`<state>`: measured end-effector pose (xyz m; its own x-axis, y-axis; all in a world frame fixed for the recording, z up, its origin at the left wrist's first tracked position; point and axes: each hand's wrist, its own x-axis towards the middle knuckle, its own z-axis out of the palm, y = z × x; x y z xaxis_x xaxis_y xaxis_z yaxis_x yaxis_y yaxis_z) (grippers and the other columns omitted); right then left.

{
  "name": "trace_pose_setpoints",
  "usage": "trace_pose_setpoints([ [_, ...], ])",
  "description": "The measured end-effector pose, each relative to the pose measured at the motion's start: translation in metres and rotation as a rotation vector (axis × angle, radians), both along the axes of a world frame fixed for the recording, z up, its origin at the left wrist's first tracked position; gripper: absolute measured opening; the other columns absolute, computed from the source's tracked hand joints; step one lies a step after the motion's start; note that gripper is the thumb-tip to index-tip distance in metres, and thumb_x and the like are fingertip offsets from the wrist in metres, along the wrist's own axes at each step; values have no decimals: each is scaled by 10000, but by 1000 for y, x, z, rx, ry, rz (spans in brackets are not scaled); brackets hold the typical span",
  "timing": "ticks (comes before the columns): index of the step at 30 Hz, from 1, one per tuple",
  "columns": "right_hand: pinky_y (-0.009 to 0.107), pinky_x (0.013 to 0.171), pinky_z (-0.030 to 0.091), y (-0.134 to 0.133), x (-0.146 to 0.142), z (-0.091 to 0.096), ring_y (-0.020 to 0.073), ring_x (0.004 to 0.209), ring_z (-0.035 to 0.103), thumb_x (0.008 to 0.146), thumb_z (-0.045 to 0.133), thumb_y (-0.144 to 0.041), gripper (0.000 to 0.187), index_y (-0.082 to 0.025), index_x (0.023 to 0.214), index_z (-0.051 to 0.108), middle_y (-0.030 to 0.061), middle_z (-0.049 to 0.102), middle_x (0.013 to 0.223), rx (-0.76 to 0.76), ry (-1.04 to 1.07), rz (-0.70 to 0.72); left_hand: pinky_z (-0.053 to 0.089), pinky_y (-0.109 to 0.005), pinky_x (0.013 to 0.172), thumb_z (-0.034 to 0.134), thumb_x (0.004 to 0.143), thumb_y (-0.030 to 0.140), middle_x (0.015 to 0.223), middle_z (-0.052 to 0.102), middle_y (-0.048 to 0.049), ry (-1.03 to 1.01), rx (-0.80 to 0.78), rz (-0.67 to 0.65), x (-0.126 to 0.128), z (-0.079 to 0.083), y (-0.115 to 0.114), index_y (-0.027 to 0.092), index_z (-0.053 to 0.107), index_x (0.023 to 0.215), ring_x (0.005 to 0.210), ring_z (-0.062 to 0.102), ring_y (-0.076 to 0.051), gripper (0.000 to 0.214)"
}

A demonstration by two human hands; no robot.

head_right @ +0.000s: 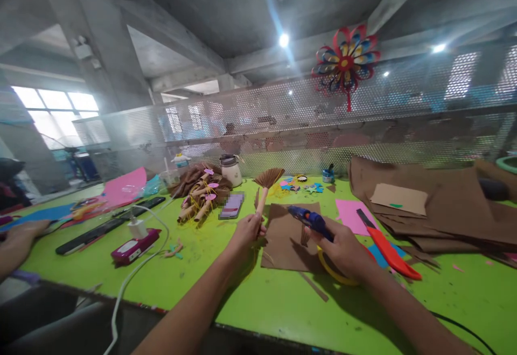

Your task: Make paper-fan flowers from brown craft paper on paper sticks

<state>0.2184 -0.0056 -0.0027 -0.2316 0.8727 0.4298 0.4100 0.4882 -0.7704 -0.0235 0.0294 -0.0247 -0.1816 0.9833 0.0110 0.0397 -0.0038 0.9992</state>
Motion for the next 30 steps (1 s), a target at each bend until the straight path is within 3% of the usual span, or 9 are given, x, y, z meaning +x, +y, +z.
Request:
trace_pose_setpoints([
  [6, 268, 521, 381, 5, 4, -3, 163, 578, 482, 789, 540, -556, 437, -138, 727, 651, 21, 574, 598, -3, 33, -18, 303, -215, 469, 495, 842, 407, 533, 482, 16, 79, 14, 0, -2, 3, 2, 153, 527, 738, 446, 420, -85, 276],
  [11, 275, 548, 395, 6, 6, 2, 164, 594, 481, 789, 532, -557, 440, -138, 749, 658, 30, 582, 612, 40, 95, -36, 283, -209, 449, 468, 849, 397, 524, 473, 23, 67, 10, -37, -2, 6, -2, 149, 535, 772, 431, 407, -82, 268],
  [16, 261, 482, 339, 9, 7, 0, 126, 498, 427, 796, 516, -576, 474, -159, 574, 550, 3, 494, 491, -36, 149, -77, 312, -199, 460, 529, 797, 455, 546, 496, 20, 17, 16, -111, 2, 3, -5, 145, 536, 800, 449, 430, -81, 309],
  [19, 246, 471, 335, 10, 5, -1, 107, 483, 419, 783, 527, -595, 488, -161, 560, 511, -7, 479, 499, -97, 253, -16, 327, -201, 455, 538, 778, 486, 549, 489, 25, -15, 19, -168, 3, 0, -5, 146, 540, 796, 438, 418, -77, 341],
  [25, 248, 506, 386, 11, -3, -1, 122, 536, 506, 730, 593, -610, 497, -114, 728, 621, 30, 582, 612, -244, 413, 111, 345, -215, 435, 520, 799, 442, 573, 502, 15, -105, -23, -288, 4, -1, -6, 154, 527, 783, 437, 428, -85, 288],
  [30, 250, 540, 422, 12, -11, 20, 114, 538, 539, 704, 630, -594, 496, -99, 738, 628, 42, 612, 643, -339, 402, 211, 324, -189, 446, 531, 790, 420, 568, 495, 20, -131, -7, -265, 5, 6, -9, 143, 536, 784, 443, 421, -68, 277],
])
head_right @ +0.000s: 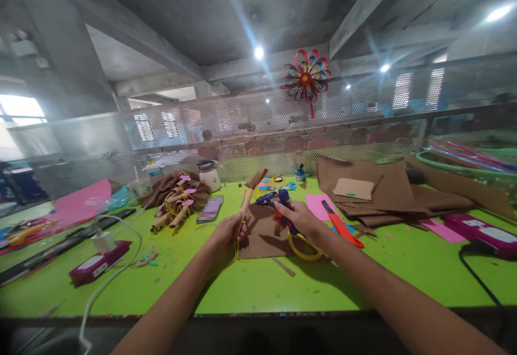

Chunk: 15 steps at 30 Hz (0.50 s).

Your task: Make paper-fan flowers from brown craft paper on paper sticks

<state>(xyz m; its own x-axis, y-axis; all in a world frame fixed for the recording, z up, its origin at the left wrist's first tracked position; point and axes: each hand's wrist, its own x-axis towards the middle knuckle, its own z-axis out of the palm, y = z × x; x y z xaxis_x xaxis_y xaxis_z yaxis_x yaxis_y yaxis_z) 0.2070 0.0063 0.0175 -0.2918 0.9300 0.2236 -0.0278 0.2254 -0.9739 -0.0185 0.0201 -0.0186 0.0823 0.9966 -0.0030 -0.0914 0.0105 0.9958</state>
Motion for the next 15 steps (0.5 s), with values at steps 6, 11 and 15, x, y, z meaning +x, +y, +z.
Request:
trace_pose_setpoints([
  [6, 225, 476, 398, 19, -21, 11, 96, 487, 512, 643, 653, -623, 502, -125, 674, 595, 14, 582, 591, 36, -32, -19, 305, -184, 445, 471, 811, 431, 571, 513, 11, 107, 27, 136, -6, 1, 7, 133, 536, 810, 448, 441, -70, 305],
  [11, 224, 442, 371, 35, -19, -20, 97, 467, 486, 723, 576, -625, 489, -140, 661, 572, 1, 556, 565, 113, -13, -139, 311, -188, 446, 439, 830, 396, 547, 494, 20, 177, 54, 274, -13, -6, 19, 141, 517, 785, 438, 429, -72, 271],
  [15, 221, 466, 375, 35, -10, -31, 101, 491, 498, 767, 555, -594, 475, -133, 661, 591, 11, 568, 565, 178, -90, -168, 310, -188, 443, 441, 838, 412, 554, 500, 22, 260, 61, 367, -19, -9, 26, 155, 501, 765, 435, 429, -72, 274],
])
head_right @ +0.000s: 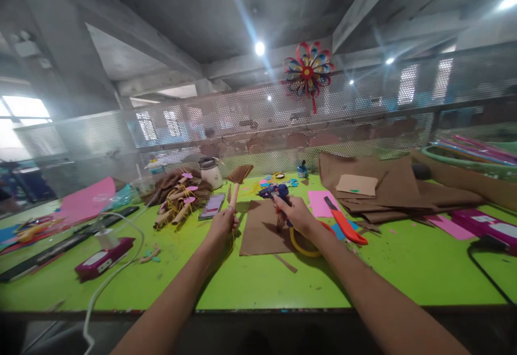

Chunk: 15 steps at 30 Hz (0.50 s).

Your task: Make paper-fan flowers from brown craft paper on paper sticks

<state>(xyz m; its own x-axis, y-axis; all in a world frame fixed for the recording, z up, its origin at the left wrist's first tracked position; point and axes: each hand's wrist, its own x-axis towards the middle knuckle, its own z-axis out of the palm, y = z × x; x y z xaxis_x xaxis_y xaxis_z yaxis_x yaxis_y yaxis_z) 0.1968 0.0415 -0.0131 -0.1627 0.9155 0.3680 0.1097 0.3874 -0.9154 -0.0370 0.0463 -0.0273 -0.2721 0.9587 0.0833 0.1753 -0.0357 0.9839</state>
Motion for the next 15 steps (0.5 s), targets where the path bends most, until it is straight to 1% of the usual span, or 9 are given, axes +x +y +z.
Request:
trace_pose_setpoints([
  [4, 233, 463, 396, -4, -2, 0, 117, 454, 517, 787, 509, -610, 497, -137, 658, 588, 11, 553, 496, -39, -34, 30, 314, -192, 442, 434, 850, 385, 545, 509, 19, 91, -14, 89, -6, -1, 6, 166, 495, 743, 432, 440, -80, 252],
  [8, 247, 462, 417, -5, -8, -3, 131, 424, 530, 786, 503, -613, 497, -145, 634, 572, 18, 552, 453, -34, -44, 91, 304, -201, 427, 426, 863, 340, 485, 474, 32, 176, -19, 168, -11, -2, 10, 179, 472, 695, 397, 421, -90, 237],
  [10, 248, 468, 420, -5, -9, -5, 133, 428, 536, 788, 506, -607, 491, -145, 636, 573, 21, 559, 455, -28, -45, 92, 302, -200, 423, 430, 865, 325, 477, 468, 35, 201, -16, 179, -10, -2, 8, 181, 466, 677, 388, 415, -87, 239],
  [15, 249, 468, 418, -1, -8, -8, 130, 430, 532, 798, 499, -601, 491, -148, 623, 568, 24, 566, 472, -18, -36, 76, 327, -201, 422, 389, 879, 312, 504, 489, 24, 210, -10, 141, -5, -3, 4, 175, 475, 691, 390, 432, -88, 248],
])
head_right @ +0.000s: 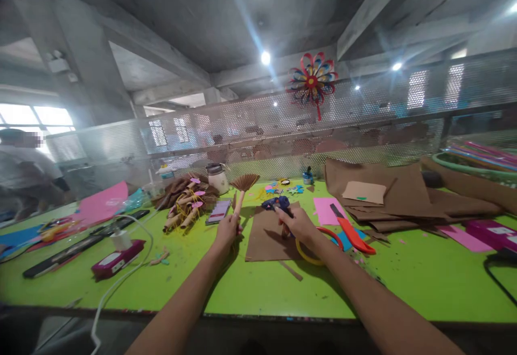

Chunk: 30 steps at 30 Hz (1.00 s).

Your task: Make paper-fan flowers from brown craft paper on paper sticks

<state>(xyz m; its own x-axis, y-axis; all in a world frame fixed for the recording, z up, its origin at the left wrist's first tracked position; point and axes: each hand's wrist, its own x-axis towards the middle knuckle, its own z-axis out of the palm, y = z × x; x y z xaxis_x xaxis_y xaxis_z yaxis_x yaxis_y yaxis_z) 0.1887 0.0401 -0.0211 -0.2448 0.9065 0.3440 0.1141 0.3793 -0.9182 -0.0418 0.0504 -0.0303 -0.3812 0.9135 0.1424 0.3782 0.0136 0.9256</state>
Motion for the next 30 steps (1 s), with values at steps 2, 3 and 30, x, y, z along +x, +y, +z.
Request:
trace_pose_setpoints([
  [2, 253, 468, 416, 1, 1, 0, 135, 434, 532, 803, 489, -603, 504, -148, 599, 567, 29, 564, 469, 9, -10, 11, 325, -201, 417, 376, 882, 314, 512, 493, 21, -2, -2, -11, 1, -2, 0, 172, 479, 705, 389, 431, -87, 248],
  [3, 255, 468, 414, 1, 1, 0, 136, 437, 530, 803, 488, -603, 509, -148, 588, 566, 30, 561, 468, 16, -17, 16, 326, -200, 417, 373, 883, 319, 518, 497, 18, -3, -2, -14, 0, -3, 1, 171, 481, 714, 393, 435, -88, 249],
  [30, 218, 375, 377, -15, 5, 15, 86, 380, 437, 711, 577, -657, 511, -165, 584, 522, -21, 484, 459, -51, 66, 5, 331, -185, 420, 443, 880, 371, 541, 536, 2, -77, 39, -116, 2, -7, 5, 167, 496, 749, 417, 456, -83, 248],
])
